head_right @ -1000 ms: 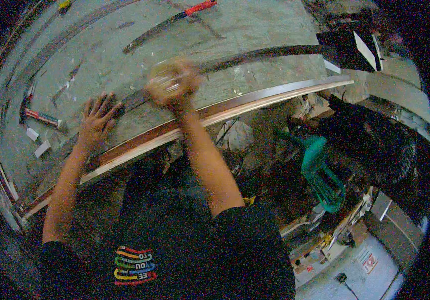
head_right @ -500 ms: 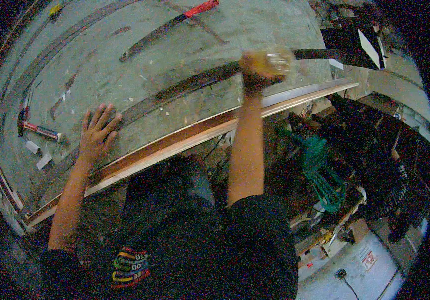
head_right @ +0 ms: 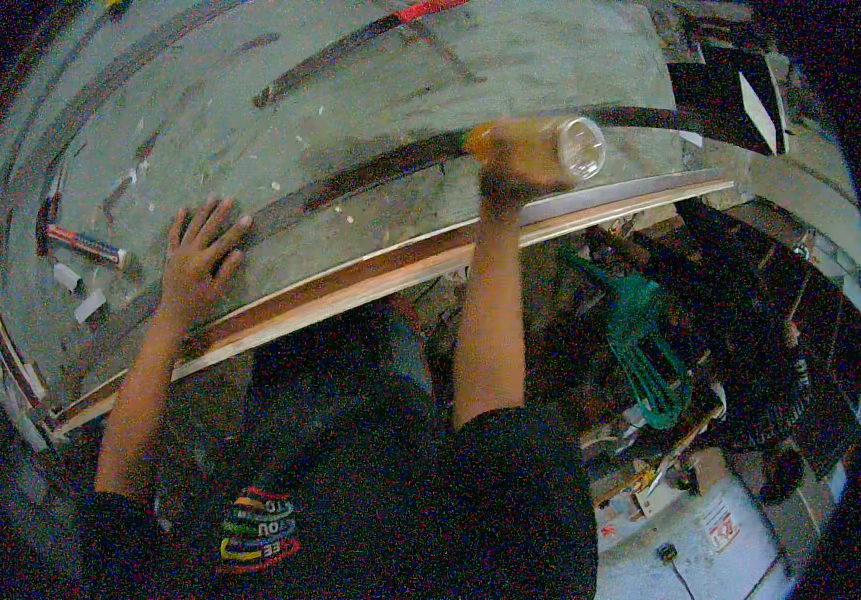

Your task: The person opens a plastic bottle and applies a liquid substance to a long, curved wooden strip on a workbench. They then use a utility knife to trim the strip and continue applying the liquid to other sections of the wood.

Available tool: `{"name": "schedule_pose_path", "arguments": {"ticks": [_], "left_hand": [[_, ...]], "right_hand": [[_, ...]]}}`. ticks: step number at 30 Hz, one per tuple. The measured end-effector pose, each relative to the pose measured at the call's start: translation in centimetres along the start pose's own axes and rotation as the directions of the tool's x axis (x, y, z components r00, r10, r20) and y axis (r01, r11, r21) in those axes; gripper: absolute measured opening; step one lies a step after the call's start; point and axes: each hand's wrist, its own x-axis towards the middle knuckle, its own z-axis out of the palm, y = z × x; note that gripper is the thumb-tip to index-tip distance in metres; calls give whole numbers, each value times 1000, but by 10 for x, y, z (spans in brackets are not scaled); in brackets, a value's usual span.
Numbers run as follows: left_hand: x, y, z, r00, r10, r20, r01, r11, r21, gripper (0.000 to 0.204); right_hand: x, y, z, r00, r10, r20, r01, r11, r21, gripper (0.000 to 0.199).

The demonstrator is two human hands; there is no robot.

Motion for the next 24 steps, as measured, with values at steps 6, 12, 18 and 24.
{"name": "schedule_pose_path", "arguments": {"ticks": [6, 12, 18, 24], "left_hand": [[-1, -3, 1, 997, 42, -65, -42, 999, 10, 50], [-11, -18, 8, 977, 26, -210, -72, 974, -213, 49], [-77, -68, -13, 992, 108, 65, -115, 988, 100, 57], [-100, -95, -14, 988, 156, 16, -157, 986, 64, 57]], "right_hand": [[-30, -120, -16, 924, 309, 227, -382, 794, 474, 34], [-76, -250, -15, 933, 333, 134, -337, 684, 648, 32], [-28, -58, 17, 941, 282, -188, -240, 946, 219, 11], [-19, -136, -14, 970, 236, -57, -218, 951, 221, 39]]}}
